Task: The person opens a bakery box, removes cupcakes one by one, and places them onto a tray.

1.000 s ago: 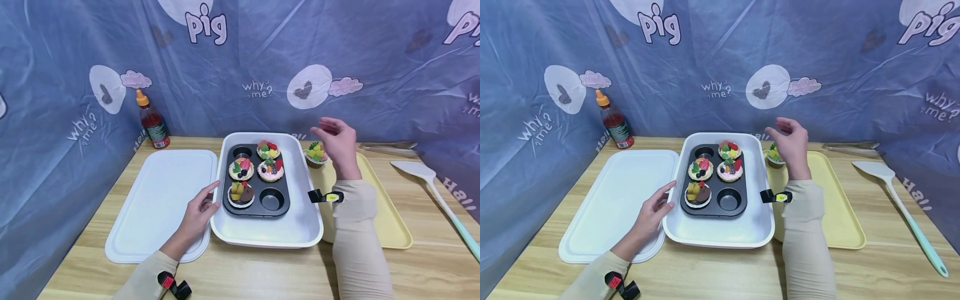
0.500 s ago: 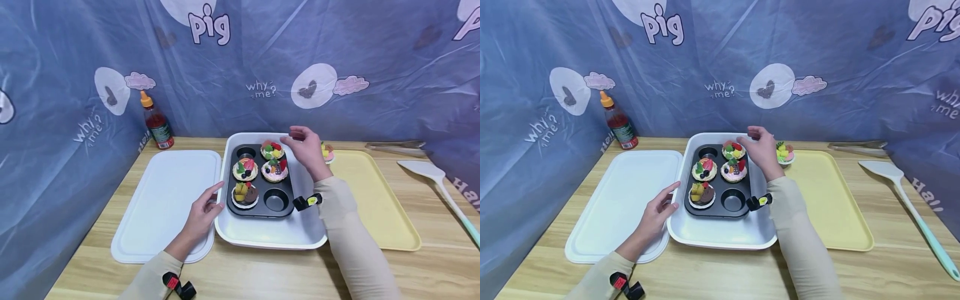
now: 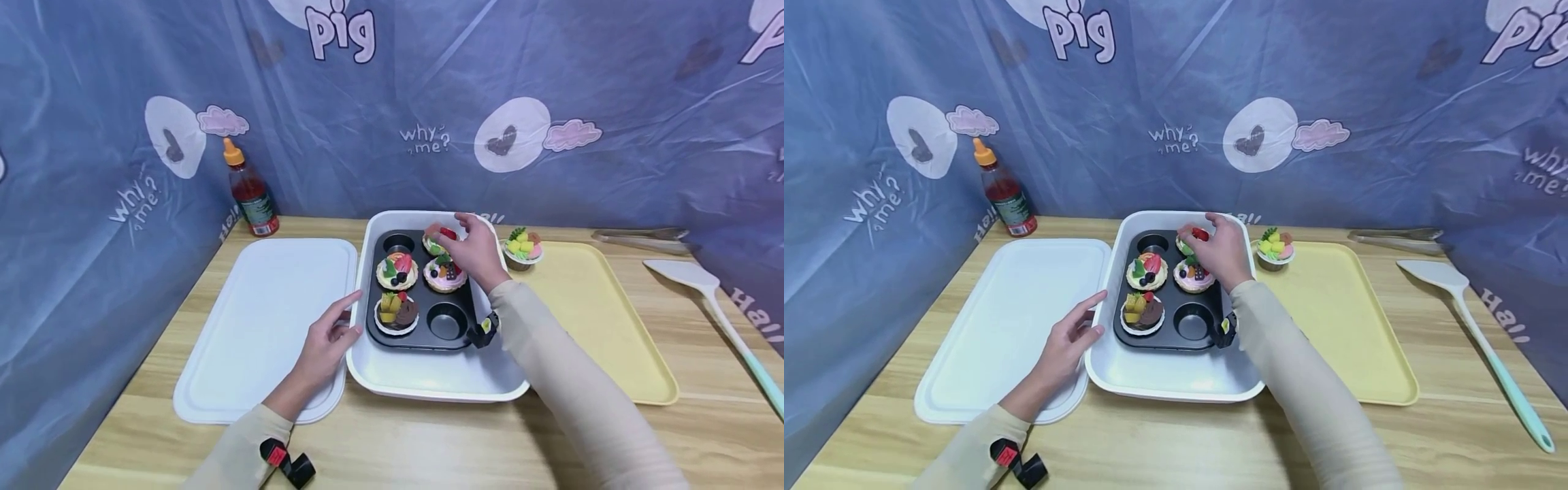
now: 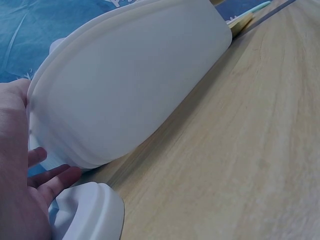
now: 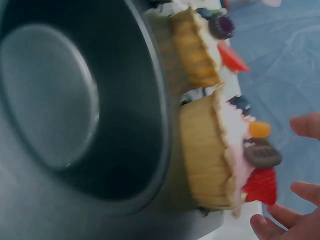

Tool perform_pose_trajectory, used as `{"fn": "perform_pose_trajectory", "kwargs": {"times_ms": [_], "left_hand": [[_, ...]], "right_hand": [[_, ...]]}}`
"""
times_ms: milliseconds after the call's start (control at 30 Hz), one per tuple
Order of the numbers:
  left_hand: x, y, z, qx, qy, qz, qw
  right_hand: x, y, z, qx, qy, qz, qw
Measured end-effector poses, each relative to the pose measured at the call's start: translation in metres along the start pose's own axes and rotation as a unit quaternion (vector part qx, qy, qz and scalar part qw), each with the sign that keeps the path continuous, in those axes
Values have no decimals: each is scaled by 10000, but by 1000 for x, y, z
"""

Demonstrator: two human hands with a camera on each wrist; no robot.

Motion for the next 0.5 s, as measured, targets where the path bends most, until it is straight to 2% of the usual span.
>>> {"fn": "perform_pose_trajectory", "kwargs": {"times_ms": [233, 367, 500], "left_hand": [[3, -1, 1, -6, 23, 54, 10000], [2, -1, 1, -7, -13, 42, 10000], [1, -1, 1, -36, -51, 42, 10000]], "right_hand": [[2, 6, -6, -517, 7, 268, 9983], [3, 14, -7, -388, 206, 517, 9977], [4, 18, -8, -265, 257, 574, 9977]]}}
Point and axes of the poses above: each hand's wrist, its own x-axis towards the middle knuckle, its own y-axis out of the palm, z = x × y, the point moved 2 cm from there along x, towards the middle knuckle, and after that the axes turned 10 degrees about -y, right-handed, at the moved point
